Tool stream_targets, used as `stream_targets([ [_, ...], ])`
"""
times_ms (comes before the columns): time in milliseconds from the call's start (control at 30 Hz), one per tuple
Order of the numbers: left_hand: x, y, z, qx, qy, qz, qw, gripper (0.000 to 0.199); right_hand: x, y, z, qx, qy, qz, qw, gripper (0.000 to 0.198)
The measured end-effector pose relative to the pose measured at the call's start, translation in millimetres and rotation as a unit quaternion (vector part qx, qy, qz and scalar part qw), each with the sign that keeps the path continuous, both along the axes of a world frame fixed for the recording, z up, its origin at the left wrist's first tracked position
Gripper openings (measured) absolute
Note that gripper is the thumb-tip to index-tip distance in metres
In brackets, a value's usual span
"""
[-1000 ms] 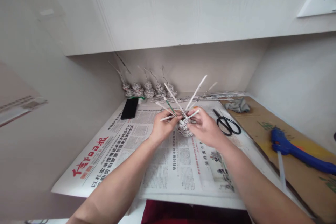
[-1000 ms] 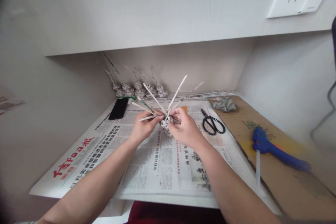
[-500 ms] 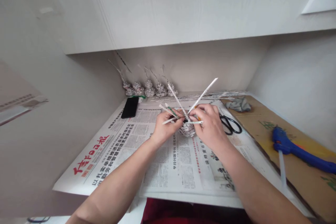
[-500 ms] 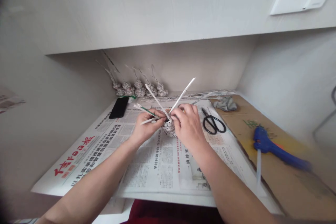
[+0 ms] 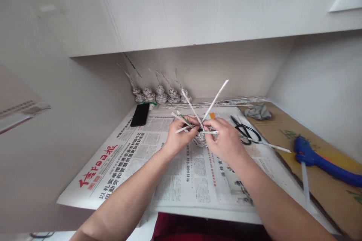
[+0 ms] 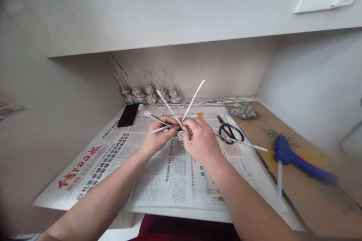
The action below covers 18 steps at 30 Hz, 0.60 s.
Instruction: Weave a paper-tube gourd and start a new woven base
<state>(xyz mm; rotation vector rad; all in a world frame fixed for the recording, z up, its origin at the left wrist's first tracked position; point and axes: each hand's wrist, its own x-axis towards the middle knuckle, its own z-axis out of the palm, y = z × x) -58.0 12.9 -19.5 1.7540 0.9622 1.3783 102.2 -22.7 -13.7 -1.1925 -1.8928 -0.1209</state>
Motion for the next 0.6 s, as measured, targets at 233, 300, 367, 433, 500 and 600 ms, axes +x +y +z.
stream_targets([
  [233,0.0,-0.7,3.2,-0.026,0.01,0.0,1.0,0.017,-2.4,0.2,4.1,0.039,-0.008,0.003,0.999,0.012],
  [300,-0.1,-0.2,2.2,-0.029,0.015,0.003,0.999,0.014,-1.5,1.0,4.0,0.027,0.0,0.006,1.0,0.011],
  [367,-0.3,0.7,0.7,-0.03,0.012,0.002,0.999,0.015,0.3,1.9,3.2,0.014,0.011,0.002,1.0,0.01],
  [433,-0.6,1.7,-1.0,-0.026,0.008,-0.005,1.0,0.016,2.6,3.2,2.0,-0.006,0.033,-0.011,0.999,0.008],
  [500,-0.8,2.5,-2.7,-0.02,0.001,-0.021,1.0,0.016,4.8,4.8,0.7,-0.046,0.069,-0.024,0.996,0.012],
  [600,-1.0,3.0,-4.5,-0.021,-0.008,-0.041,0.999,0.016,7.0,7.1,-0.3,-0.117,0.119,-0.012,0.986,0.019],
])
